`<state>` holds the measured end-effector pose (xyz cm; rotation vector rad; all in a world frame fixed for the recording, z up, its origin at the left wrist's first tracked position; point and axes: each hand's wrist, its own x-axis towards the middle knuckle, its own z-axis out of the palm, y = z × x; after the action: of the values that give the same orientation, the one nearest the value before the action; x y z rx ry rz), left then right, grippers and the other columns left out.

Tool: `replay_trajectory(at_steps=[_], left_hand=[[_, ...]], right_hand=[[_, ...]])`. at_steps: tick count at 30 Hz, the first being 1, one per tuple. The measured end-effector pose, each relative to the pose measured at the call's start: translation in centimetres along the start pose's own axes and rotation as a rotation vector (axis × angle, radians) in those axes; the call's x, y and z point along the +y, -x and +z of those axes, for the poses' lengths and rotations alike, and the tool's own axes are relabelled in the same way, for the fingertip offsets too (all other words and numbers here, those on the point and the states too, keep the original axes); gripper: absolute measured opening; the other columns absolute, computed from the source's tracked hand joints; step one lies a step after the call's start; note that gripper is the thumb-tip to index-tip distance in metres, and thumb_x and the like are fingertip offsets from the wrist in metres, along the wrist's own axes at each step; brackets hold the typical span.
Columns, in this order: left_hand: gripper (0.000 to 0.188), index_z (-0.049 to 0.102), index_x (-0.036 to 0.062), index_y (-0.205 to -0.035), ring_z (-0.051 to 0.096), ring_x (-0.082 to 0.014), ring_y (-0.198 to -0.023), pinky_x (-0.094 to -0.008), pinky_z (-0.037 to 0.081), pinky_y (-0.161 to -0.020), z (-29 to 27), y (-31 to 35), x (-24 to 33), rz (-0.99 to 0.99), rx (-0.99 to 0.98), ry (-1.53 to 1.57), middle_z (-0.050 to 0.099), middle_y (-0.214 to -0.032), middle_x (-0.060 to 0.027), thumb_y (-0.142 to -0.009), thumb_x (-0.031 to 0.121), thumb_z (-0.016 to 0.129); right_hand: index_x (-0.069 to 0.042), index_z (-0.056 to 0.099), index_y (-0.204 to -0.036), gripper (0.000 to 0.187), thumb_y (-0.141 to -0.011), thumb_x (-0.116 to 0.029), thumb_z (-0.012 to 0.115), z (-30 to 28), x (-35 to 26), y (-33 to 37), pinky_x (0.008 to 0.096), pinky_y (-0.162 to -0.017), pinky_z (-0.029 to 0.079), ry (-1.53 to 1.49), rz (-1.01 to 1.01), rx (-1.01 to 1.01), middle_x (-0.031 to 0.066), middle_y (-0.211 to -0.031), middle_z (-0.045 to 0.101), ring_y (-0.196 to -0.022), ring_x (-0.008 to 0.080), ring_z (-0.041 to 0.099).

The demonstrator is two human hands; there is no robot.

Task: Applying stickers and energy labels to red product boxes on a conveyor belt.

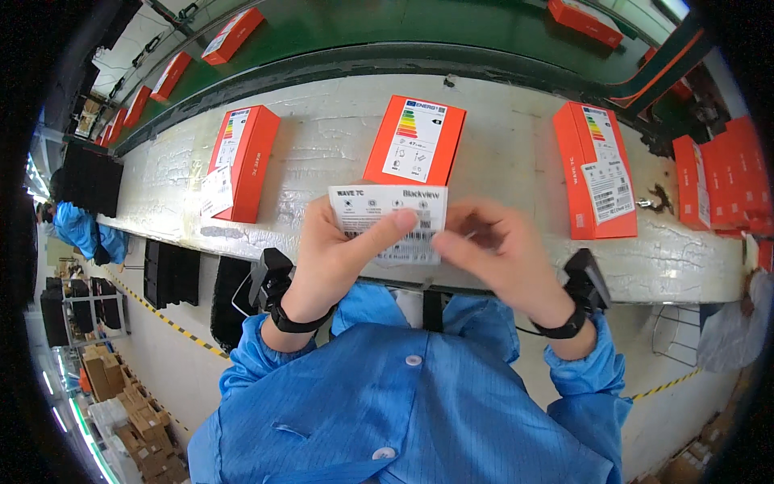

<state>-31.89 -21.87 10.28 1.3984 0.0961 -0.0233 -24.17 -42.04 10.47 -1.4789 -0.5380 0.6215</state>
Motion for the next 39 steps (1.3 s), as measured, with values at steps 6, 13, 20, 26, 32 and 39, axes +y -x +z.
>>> replay_trajectory(at_steps=[6,13,20,26,32,39], left_hand=[[0.032,0.067,-0.0025,-0.120,0.070,-0.0120,-0.092,-0.0277,0.057,-0.081,-0.1,0.1,-0.1,-0.048,-0.030,0.006,0.075,-0.106,-0.0091,-0.093,0.011,0.076],[0.044,0.064,-0.0011,-0.129,0.069,-0.0122,-0.091,-0.0258,0.055,-0.079,-0.1,-0.1,-0.4,0.046,-0.096,0.083,0.074,-0.104,-0.0086,-0.089,0.010,0.078],[0.034,0.070,-0.0026,-0.120,0.070,-0.0137,-0.088,-0.0281,0.054,-0.077,-0.7,0.6,0.0,0.214,-0.183,-0.031,0.072,-0.096,-0.0071,-0.092,0.015,0.073],[0.033,0.068,-0.0036,-0.124,0.071,-0.0161,-0.094,-0.0305,0.057,-0.083,-0.9,1.1,-0.5,0.104,-0.121,0.054,0.075,-0.105,-0.0129,-0.094,0.011,0.069],[0.039,0.065,-0.0031,-0.130,0.071,-0.0156,-0.097,-0.0311,0.056,-0.087,-0.9,1.3,-0.2,-0.025,-0.077,0.144,0.075,-0.109,-0.0140,-0.093,0.010,0.070],[0.041,0.065,-0.0026,-0.130,0.069,-0.0134,-0.094,-0.0285,0.054,-0.084,-1.0,1.2,-0.5,-0.001,-0.113,0.140,0.074,-0.105,-0.0111,-0.091,0.010,0.073]], right_hand=[[-0.001,0.069,-0.108,0.018,-0.100,-0.016,0.065,-3.2,-0.1,-0.5,0.0235,-0.072,0.053,0.028,-0.001,-0.021,0.0039,-0.091,0.069,-0.082,0.0088,0.065],[0.001,0.067,-0.103,0.019,-0.098,-0.018,0.067,-1.5,-0.6,-2.1,0.0230,-0.062,0.053,-0.346,0.186,-0.220,0.0029,-0.082,0.067,-0.073,0.0080,0.064],[0.002,0.064,-0.113,0.027,-0.102,-0.022,0.063,0.1,1.0,-1.4,0.0217,-0.060,0.049,-0.603,0.202,-0.345,0.0034,-0.092,0.067,-0.070,0.0072,0.062],[0.001,0.065,-0.112,0.022,-0.100,-0.016,0.059,-0.4,1.3,-0.8,0.0229,-0.062,0.051,-0.427,0.193,-0.152,0.0044,-0.087,0.067,-0.071,0.0084,0.062],[0.000,0.068,-0.105,0.021,-0.099,-0.018,0.060,-0.2,0.8,-1.2,0.0229,-0.062,0.054,-0.269,0.098,-0.089,0.0044,-0.086,0.068,-0.072,0.0086,0.064],[0.002,0.067,-0.108,0.020,-0.098,-0.016,0.064,-0.6,0.8,-1.3,0.0225,-0.061,0.053,-0.292,0.185,-0.190,0.0033,-0.087,0.068,-0.071,0.0081,0.064]])
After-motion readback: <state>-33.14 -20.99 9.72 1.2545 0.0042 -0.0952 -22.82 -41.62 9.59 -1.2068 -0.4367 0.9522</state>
